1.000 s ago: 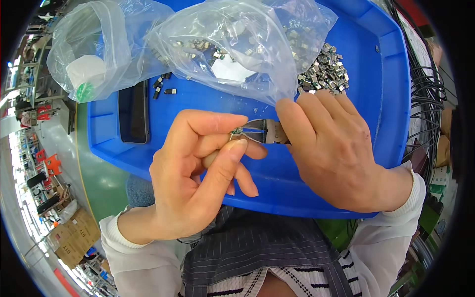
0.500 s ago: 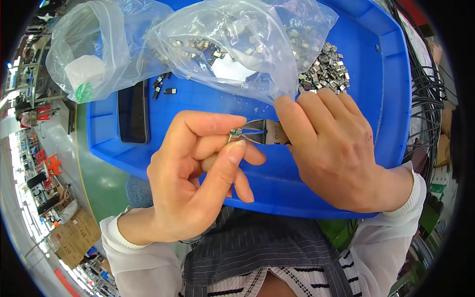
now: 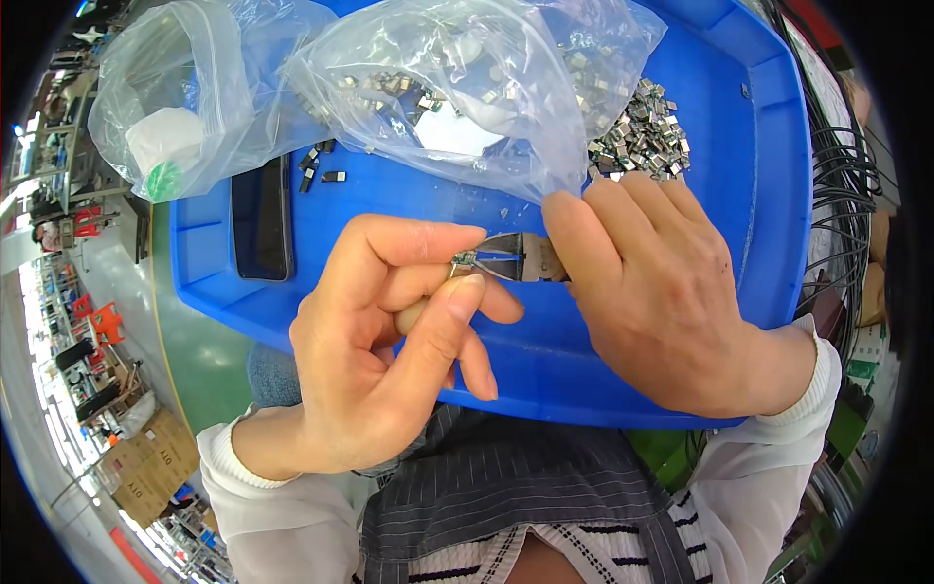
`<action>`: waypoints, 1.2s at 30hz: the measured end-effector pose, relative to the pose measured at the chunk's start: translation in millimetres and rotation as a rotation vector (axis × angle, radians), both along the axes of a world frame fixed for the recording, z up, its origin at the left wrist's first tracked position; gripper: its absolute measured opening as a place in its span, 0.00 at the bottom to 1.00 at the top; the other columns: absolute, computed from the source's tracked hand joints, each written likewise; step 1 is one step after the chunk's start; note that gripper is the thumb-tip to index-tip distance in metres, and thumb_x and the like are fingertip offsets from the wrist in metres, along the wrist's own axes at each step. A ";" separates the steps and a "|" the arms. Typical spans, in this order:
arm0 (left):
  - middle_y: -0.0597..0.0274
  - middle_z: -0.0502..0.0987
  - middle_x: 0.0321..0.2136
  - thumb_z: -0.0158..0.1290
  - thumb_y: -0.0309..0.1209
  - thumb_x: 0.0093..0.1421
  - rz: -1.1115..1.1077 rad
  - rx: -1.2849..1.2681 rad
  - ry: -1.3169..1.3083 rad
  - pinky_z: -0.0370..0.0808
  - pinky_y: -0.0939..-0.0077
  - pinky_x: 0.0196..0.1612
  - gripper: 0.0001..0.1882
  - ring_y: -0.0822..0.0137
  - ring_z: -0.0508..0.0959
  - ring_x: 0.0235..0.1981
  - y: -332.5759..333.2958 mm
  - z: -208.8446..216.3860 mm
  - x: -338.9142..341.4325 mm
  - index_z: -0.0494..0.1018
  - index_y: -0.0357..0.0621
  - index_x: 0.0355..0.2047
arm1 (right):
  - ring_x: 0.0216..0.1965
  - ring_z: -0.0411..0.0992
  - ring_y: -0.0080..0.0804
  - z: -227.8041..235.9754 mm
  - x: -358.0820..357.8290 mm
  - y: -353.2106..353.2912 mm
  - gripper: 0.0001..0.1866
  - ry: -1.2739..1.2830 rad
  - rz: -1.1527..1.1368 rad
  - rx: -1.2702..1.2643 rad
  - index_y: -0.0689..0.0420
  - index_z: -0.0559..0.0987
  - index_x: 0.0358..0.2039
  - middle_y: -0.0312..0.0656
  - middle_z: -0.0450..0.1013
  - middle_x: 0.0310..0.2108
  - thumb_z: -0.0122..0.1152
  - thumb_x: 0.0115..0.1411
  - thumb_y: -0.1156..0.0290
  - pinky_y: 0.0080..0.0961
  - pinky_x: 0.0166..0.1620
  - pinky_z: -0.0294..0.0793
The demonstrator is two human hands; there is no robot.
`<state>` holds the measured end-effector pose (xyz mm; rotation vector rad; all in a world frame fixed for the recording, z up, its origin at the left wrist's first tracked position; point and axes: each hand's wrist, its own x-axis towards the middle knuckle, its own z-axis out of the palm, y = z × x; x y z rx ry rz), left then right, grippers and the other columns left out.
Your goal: Assemble small electronic components using pliers at a factory workbench.
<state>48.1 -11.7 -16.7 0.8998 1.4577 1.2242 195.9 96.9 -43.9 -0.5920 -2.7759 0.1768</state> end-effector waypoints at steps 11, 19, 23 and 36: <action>0.49 0.76 0.26 0.41 0.23 0.62 -0.025 -0.071 -0.128 0.62 0.91 0.12 0.11 0.71 0.72 0.10 0.6 2.0 -6.5 0.59 0.34 0.45 | 0.20 0.61 0.31 7.9 5.3 -0.1 0.12 -0.068 0.071 -0.479 0.58 0.69 0.31 0.38 0.62 0.21 0.58 0.44 0.80 0.25 0.27 0.63; 0.50 0.76 0.26 0.41 0.22 0.61 -0.010 -0.050 -0.025 0.63 0.91 0.13 0.12 0.72 0.72 0.11 -0.1 2.5 -2.9 0.59 0.34 0.45 | 0.21 0.61 0.31 2.3 2.0 -3.7 0.14 -0.012 0.021 -0.190 0.58 0.69 0.32 0.38 0.63 0.22 0.58 0.43 0.79 0.25 0.27 0.62; 0.50 0.76 0.26 0.42 0.22 0.61 -0.011 -0.022 0.046 0.63 0.92 0.14 0.12 0.72 0.73 0.11 -1.5 1.7 -1.7 0.58 0.33 0.45 | 0.21 0.61 0.31 3.1 1.4 -4.3 0.14 -0.040 -0.008 -0.106 0.58 0.70 0.33 0.38 0.63 0.23 0.58 0.42 0.79 0.25 0.27 0.62; 0.48 0.76 0.27 0.42 0.19 0.60 -0.028 0.007 0.157 0.68 0.90 0.17 0.12 0.73 0.72 0.14 -2.5 -3.1 0.2 0.58 0.32 0.45 | 0.22 0.59 0.29 0.4 1.1 -5.1 0.14 -0.044 -0.014 -0.062 0.59 0.69 0.31 0.37 0.61 0.22 0.58 0.41 0.80 0.23 0.27 0.61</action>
